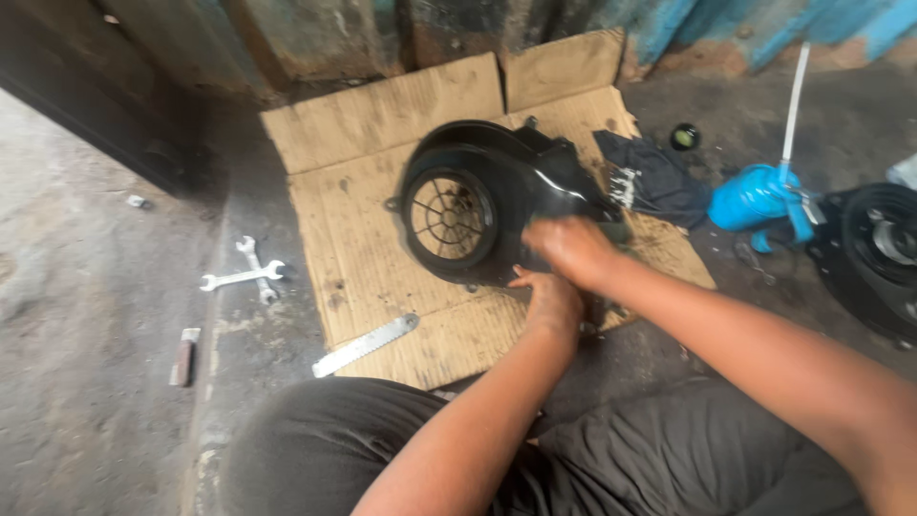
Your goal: The person cleans a black plastic engine cover using a green cloth while sitting on the floor.
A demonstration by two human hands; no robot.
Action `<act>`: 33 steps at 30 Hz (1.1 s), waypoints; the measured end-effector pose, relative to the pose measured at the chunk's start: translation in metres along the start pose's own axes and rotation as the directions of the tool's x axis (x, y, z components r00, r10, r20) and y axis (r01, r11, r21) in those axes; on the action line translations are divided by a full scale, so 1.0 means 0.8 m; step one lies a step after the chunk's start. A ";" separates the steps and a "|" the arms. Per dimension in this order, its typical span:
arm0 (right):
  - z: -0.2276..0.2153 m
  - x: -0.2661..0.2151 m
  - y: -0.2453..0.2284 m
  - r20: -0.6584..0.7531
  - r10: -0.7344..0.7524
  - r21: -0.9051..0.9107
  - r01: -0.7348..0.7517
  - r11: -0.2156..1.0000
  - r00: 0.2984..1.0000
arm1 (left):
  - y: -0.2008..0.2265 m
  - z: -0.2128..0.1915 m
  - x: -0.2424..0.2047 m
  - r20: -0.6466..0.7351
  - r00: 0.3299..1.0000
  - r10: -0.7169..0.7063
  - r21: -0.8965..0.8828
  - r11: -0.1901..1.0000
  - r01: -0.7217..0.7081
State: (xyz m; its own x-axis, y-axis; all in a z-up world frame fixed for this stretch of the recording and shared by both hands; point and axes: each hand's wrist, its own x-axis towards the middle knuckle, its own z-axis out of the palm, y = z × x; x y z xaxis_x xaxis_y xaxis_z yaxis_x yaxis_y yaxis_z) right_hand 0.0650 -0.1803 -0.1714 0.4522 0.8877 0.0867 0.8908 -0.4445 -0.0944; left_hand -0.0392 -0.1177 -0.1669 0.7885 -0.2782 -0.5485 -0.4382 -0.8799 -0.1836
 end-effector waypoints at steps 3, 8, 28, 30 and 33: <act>0.006 0.055 0.031 -0.072 0.084 -0.240 -0.099 0.966 0.994 | 0.000 -0.001 -0.006 -0.030 0.999 -0.030 0.084 0.996 0.033; 0.013 0.066 0.042 -0.087 0.156 -0.370 -0.177 0.912 0.984 | -0.020 -0.016 -0.025 -0.006 1.000 0.011 0.025 1.000 -0.011; 0.012 0.125 0.051 0.026 0.165 -0.383 -0.142 0.913 0.986 | -0.020 -0.007 0.012 0.102 0.994 0.035 0.119 0.992 -0.047; 0.009 0.137 0.035 -0.082 0.077 -0.266 -0.097 0.959 0.994 | -0.014 0.000 0.023 0.137 0.987 0.078 0.108 0.990 -0.093; -0.004 0.169 0.024 -0.297 -0.111 -0.184 0.057 0.981 0.948 | -0.002 0.027 0.058 0.108 0.991 -0.082 0.351 0.935 0.039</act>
State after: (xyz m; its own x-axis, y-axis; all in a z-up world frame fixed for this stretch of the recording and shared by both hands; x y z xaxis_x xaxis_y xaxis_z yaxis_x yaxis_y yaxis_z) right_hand 0.1437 -0.0689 -0.1586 0.3435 0.8557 0.3871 0.9082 -0.4076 0.0951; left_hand -0.0109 -0.1215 -0.2096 0.7706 -0.1618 -0.6165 -0.5306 -0.6987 -0.4799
